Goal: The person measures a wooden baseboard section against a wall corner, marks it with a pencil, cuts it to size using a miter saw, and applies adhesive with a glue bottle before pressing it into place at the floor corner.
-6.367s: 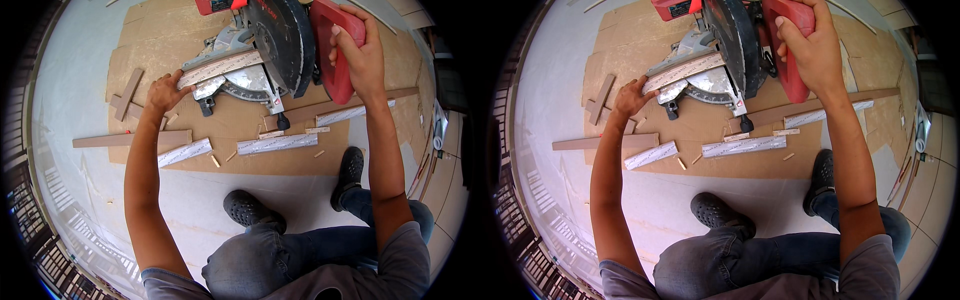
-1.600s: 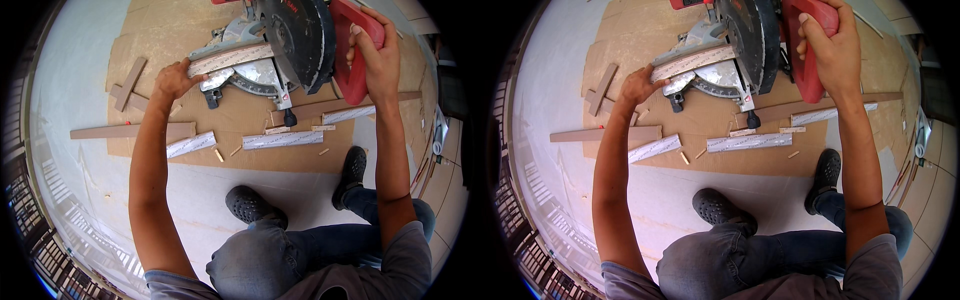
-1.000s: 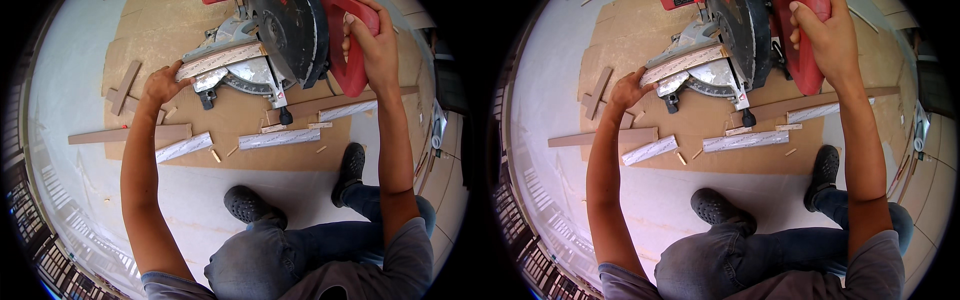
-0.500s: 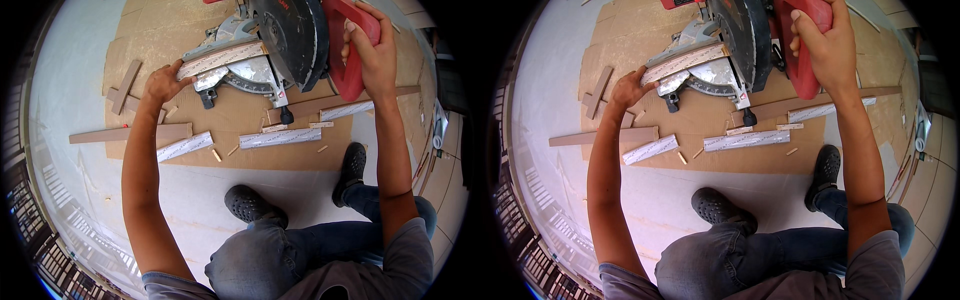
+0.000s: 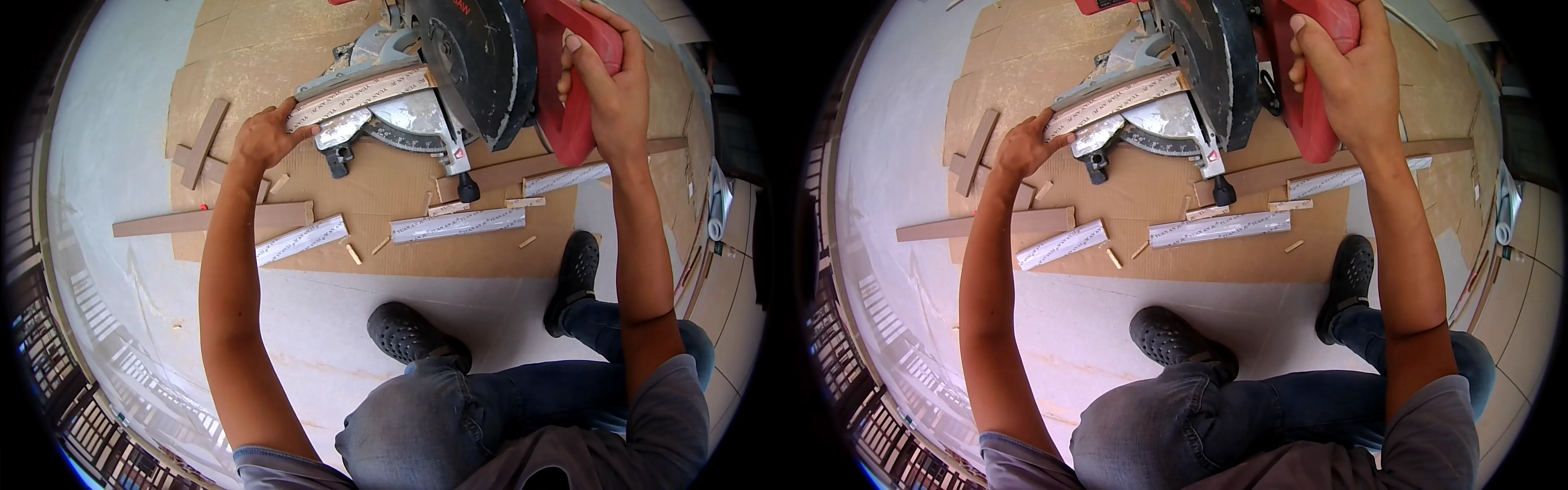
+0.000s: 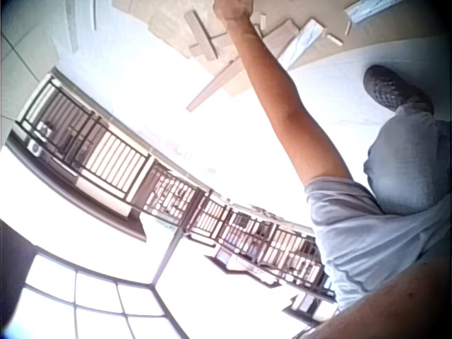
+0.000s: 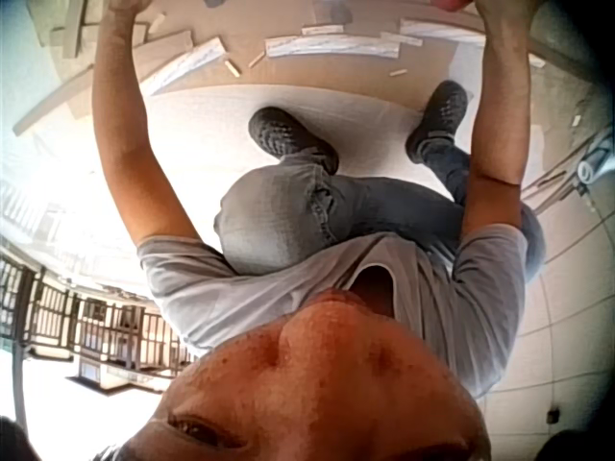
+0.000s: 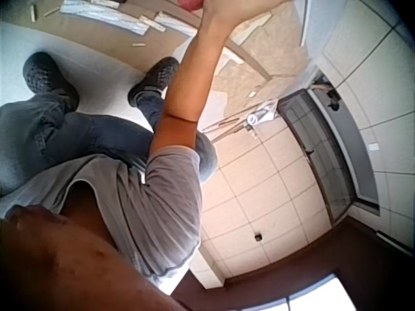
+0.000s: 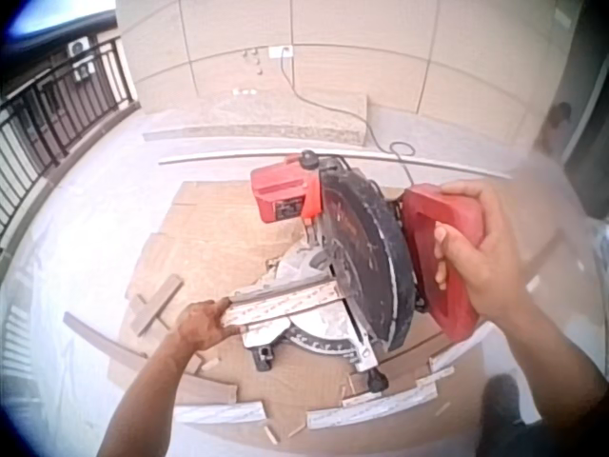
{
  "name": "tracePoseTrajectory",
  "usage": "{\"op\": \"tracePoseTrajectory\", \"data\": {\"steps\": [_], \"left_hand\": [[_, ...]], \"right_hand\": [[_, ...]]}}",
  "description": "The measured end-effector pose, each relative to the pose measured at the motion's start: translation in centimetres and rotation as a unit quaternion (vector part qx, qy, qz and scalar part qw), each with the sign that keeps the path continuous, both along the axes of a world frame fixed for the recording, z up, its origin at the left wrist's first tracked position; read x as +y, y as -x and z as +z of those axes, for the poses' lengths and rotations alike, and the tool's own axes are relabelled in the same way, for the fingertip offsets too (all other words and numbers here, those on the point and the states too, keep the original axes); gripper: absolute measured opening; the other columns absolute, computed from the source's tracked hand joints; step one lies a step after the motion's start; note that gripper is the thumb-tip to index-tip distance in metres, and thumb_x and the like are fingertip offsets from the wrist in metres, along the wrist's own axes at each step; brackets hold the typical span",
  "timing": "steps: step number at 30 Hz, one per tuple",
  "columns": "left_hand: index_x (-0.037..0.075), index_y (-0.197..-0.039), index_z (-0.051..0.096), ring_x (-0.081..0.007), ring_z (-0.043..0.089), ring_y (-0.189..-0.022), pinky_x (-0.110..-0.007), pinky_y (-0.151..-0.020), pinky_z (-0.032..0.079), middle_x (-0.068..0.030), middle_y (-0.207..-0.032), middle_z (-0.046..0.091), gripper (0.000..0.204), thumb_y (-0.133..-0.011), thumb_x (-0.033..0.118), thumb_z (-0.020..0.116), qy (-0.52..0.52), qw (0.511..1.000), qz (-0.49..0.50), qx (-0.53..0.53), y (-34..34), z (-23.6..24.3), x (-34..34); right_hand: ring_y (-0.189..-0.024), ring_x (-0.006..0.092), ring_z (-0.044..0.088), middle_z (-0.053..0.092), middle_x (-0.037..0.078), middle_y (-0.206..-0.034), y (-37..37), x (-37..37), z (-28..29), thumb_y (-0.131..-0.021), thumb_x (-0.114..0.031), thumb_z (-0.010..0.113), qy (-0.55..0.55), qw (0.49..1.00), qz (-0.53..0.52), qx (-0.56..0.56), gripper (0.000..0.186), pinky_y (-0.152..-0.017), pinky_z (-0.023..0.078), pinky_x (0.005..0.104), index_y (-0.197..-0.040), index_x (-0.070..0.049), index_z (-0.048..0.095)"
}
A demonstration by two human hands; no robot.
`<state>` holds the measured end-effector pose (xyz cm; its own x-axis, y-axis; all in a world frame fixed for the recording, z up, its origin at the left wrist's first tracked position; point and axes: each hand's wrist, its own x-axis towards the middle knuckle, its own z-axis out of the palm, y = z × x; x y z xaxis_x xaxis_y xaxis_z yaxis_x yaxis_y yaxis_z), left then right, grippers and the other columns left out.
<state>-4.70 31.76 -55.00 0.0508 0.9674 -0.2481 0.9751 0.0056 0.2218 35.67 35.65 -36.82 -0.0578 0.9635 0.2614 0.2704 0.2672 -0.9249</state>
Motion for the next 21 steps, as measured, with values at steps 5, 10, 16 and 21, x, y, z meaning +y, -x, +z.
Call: {"op": "tracePoseTrajectory", "data": {"steps": [5, 10, 16, 21], "left_hand": [[0.009, -0.135, 0.060, -0.0404, 0.069, -0.107, -0.048, -0.096, 0.052, -0.0224, -0.110, 0.071, 0.080, -0.086, 0.073, 0.063, -0.010, 1.000, -0.001, -0.009, -0.03, -0.06, -0.01], [0.008, -0.135, 0.060, -0.0407, 0.069, -0.107, -0.049, -0.096, 0.052, -0.0225, -0.110, 0.071, 0.081, -0.087, 0.073, 0.063, -0.002, 1.000, -0.004, -0.004, 0.07, -0.20, -0.02], [0.008, -0.135, 0.060, -0.0399, 0.068, -0.108, -0.048, -0.097, 0.052, -0.0224, -0.110, 0.071, 0.082, -0.086, 0.074, 0.062, 0.004, 1.000, -0.003, -0.001, 0.00, -0.18, 0.17], [0.007, -0.135, 0.060, -0.0392, 0.068, -0.111, -0.048, -0.098, 0.051, -0.0223, -0.112, 0.071, 0.084, -0.086, 0.075, 0.061, 0.010, 1.000, 0.004, 0.003, -0.29, -0.14, 0.25]], "right_hand": [[-0.056, 0.0108, 0.057, 0.060, 0.005, -0.081, 0.31, -0.33, -0.20, -0.098, -0.008, 0.061, -0.032, 0.999, 0.005, -0.008, 0.038, -0.053, 0.049, 0.0248, -0.133, -0.008, 0.047], [-0.056, 0.0112, 0.057, 0.060, 0.005, -0.081, 0.46, -0.34, -0.14, -0.098, -0.008, 0.061, -0.013, 1.000, -0.006, 0.003, 0.038, -0.054, 0.049, 0.0247, -0.133, -0.008, 0.047], [-0.056, 0.0111, 0.057, 0.060, 0.005, -0.081, 0.67, -0.50, 0.07, -0.099, -0.009, 0.061, -0.009, 1.000, -0.012, 0.001, 0.038, -0.053, 0.048, 0.0244, -0.134, -0.008, 0.047], [-0.056, 0.0108, 0.056, 0.060, 0.004, -0.081, 0.57, -0.56, -0.18, -0.100, -0.009, 0.061, -0.022, 1.000, -0.003, -0.002, 0.037, -0.054, 0.048, 0.0244, -0.134, -0.009, 0.047]]}}
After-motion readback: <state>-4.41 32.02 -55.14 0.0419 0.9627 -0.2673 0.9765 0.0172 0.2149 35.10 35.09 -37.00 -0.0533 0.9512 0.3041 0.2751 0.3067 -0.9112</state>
